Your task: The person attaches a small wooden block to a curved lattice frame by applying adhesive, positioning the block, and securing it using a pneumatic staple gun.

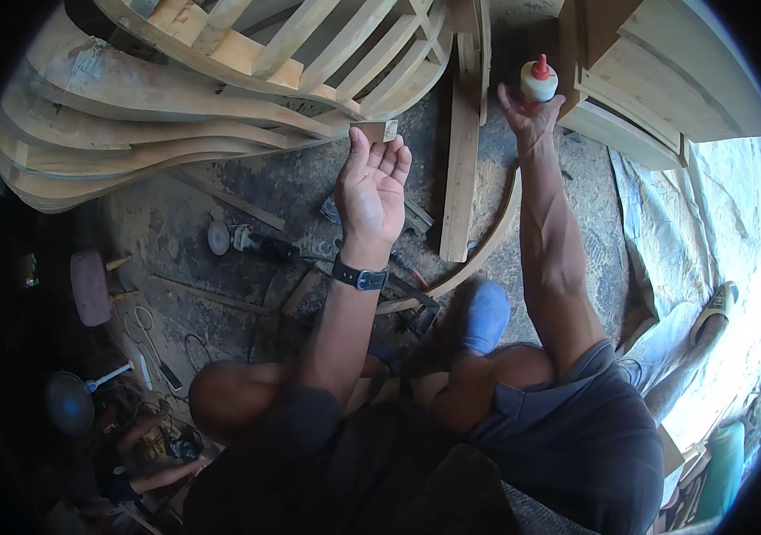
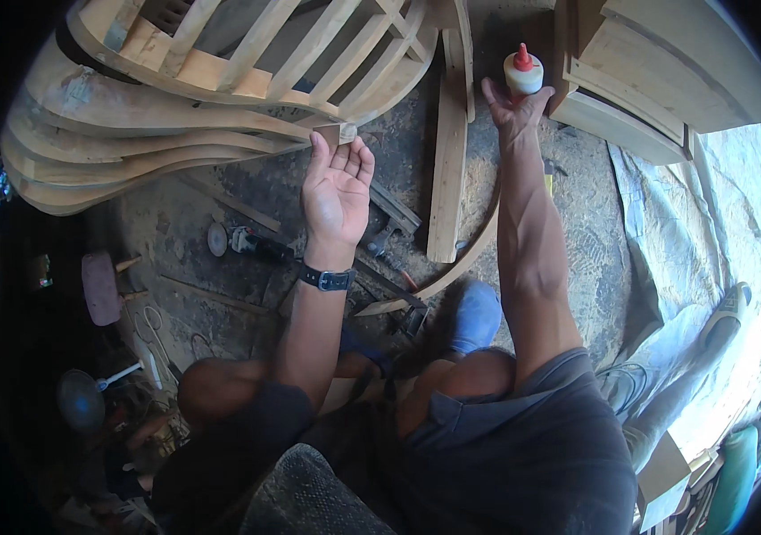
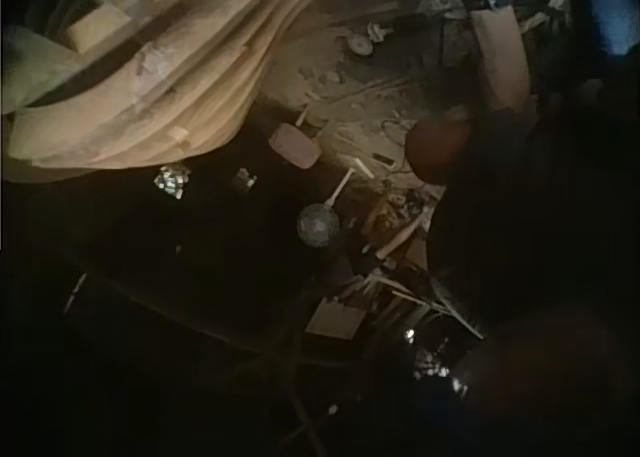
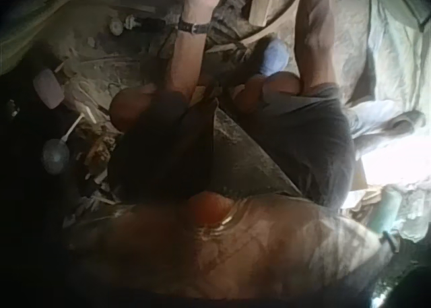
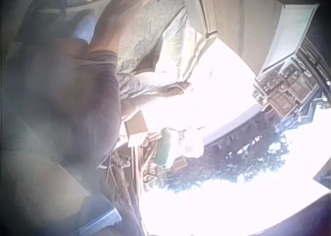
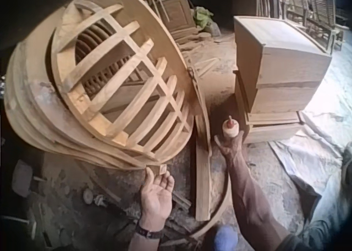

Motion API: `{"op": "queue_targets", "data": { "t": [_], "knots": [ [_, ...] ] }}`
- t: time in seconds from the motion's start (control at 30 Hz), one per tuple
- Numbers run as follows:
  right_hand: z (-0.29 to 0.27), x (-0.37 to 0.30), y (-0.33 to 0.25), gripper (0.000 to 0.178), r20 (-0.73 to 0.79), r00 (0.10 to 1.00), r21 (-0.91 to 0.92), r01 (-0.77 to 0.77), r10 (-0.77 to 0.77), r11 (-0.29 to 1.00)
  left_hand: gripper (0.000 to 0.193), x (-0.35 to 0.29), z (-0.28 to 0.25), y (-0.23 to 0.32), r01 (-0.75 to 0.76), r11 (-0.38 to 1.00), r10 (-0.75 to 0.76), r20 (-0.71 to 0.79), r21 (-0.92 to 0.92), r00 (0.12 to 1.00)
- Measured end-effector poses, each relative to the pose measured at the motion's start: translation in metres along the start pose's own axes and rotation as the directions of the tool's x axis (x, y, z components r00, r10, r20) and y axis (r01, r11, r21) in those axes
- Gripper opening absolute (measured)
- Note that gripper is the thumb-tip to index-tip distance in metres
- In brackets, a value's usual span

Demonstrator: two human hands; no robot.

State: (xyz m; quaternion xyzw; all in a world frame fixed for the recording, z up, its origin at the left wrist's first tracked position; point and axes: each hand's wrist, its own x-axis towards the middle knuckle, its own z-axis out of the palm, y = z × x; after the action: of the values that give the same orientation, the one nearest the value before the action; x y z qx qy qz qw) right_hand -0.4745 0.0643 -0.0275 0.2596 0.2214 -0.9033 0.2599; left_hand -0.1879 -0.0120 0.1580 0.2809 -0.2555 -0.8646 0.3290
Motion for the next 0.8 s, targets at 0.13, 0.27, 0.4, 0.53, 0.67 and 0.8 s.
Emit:
{"op": "queue_targets", "data": {
  "t": [0.13, 0.27, 0.4, 0.53, 0.67, 0.8],
  "knots": [
    [0.017, 0.046, -0.038, 0.047, 0.062, 0.995, 0.257, 0.057, -0.075, 0.965, 0.034, -0.007, 0.017, -0.005, 0.128, 0.969, -0.104, 0.121, -0.209, 0.987],
    [0.044, -0.024, 0.013, 0.044, 0.246, 0.969, -0.003, -0.001, 0.002, 1.0, 0.03, -0.019, 0.011, 0.02, 0.154, 0.937, -0.122, 0.121, -0.314, 0.985],
    [0.105, -0.135, 0.013, 0.048, 0.434, 0.895, -0.053, -0.093, 0.106, 0.994, 0.03, -0.024, 0.003, 0.026, 0.189, 0.86, -0.137, 0.142, -0.474, 0.98],
    [0.151, -0.197, -0.002, 0.047, 0.735, 0.67, -0.183, 0.348, -0.107, 0.92, 0.034, -0.03, 0.01, 0.02, 0.2, 0.792, -0.158, 0.124, -0.576, 0.98],
    [0.175, -0.254, -0.008, 0.061, 0.94, 0.252, -0.036, 0.745, -0.23, 0.666, 0.035, -0.039, 0.013, 0.015, 0.235, 0.758, -0.205, 0.119, -0.608, 0.971],
    [0.178, -0.284, 0.009, 0.069, 0.875, 0.214, 0.041, 0.861, -0.434, 0.507, 0.033, -0.046, 0.018, 0.013, 0.266, 0.745, -0.23, 0.139, -0.612, 0.963]
  ]
}}
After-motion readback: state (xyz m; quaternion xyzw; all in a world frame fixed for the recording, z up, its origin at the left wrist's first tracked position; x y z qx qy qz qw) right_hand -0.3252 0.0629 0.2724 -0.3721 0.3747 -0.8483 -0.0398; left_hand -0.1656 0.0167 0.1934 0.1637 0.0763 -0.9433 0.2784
